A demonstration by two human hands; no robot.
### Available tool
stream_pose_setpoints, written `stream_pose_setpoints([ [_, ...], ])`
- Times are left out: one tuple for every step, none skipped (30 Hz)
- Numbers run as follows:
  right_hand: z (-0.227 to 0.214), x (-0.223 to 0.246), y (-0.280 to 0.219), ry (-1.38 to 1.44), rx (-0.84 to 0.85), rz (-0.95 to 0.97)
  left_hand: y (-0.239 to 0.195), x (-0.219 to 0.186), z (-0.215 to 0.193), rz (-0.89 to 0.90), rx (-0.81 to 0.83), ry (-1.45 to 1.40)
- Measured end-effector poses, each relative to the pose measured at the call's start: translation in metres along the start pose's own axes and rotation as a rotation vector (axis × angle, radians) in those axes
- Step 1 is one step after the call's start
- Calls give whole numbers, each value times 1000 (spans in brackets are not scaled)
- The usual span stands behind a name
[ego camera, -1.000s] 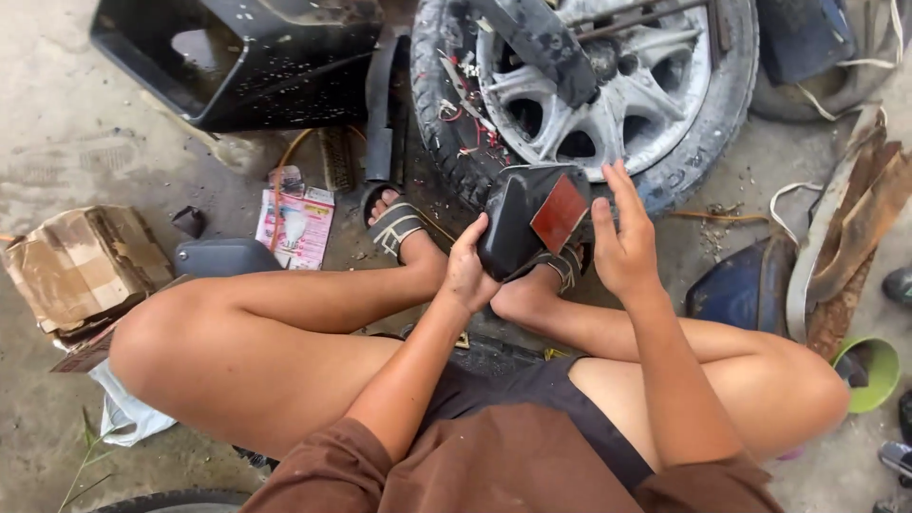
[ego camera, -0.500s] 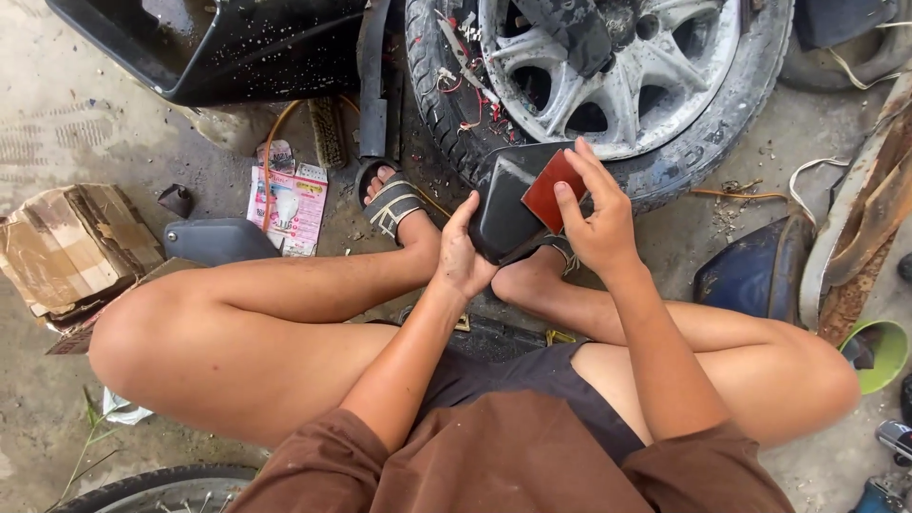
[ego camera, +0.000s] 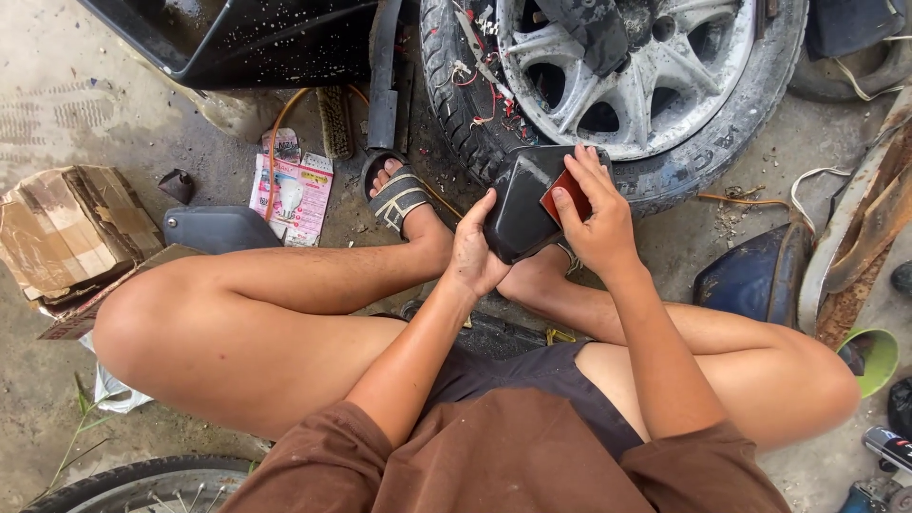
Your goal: Sanding a black plastic motorcycle part with sandpaper and water to smooth the surface.
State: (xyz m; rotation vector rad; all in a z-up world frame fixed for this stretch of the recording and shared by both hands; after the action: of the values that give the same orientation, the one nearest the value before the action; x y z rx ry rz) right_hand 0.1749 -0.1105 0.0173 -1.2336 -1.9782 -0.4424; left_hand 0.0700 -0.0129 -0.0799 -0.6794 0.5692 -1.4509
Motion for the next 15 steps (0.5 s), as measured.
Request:
stream_pose_setpoints([
  [1,-3,-1,-17,13,-4,-3,0,4,-7,-5,2],
  [3,-6,-2,-18,12,-3,-5,0,5,-8,-5,2],
  [5,-8,-2,-40,23,-18,-6,0,8,-10,4,9],
  [7,-10,-2,-61,34,-32,-7,0,10,-12,13,16],
  [9,-11,-2,-61,35,-33,-9,1,13,-12,13,15],
  [14,-12,-3,-88,70,-42,-11,1,15,-7,10,22],
  [20,-13,-4,-114,105,-49,-13,1,17,-4,3,30],
  [27,-12,-8,-112,106,-47,-8,5,9,-5,1,31],
  [35,-7,-12,-182,115,-99,-3,7,0,9,-14,21],
  [43,-2,-16,-251,124,-150,3,10,-8,23,-29,11],
  [45,10,-23,-249,122,-155,0,9,-6,27,-26,12],
  [51,25,-32,-291,161,-203,-3,12,0,-5,22,3],
  [58,39,-44,-331,203,-244,-8,16,3,-41,63,-5],
  [54,17,-33,-327,204,-242,-12,12,8,-40,60,-3],
  [48,-2,-22,-366,149,-282,-15,10,14,-47,69,-14],
])
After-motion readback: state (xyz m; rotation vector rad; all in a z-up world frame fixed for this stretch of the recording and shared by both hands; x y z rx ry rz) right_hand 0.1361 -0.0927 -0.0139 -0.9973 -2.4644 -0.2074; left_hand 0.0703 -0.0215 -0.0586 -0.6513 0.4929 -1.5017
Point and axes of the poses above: each hand's wrist, its own y-axis towards the middle knuckle, its own z-axis out of the palm, x = y × z, the point moved 8 cm from there along y, towards the middle knuckle, and after that the axes turned 3 degrees about z, right-handed, at the moved point
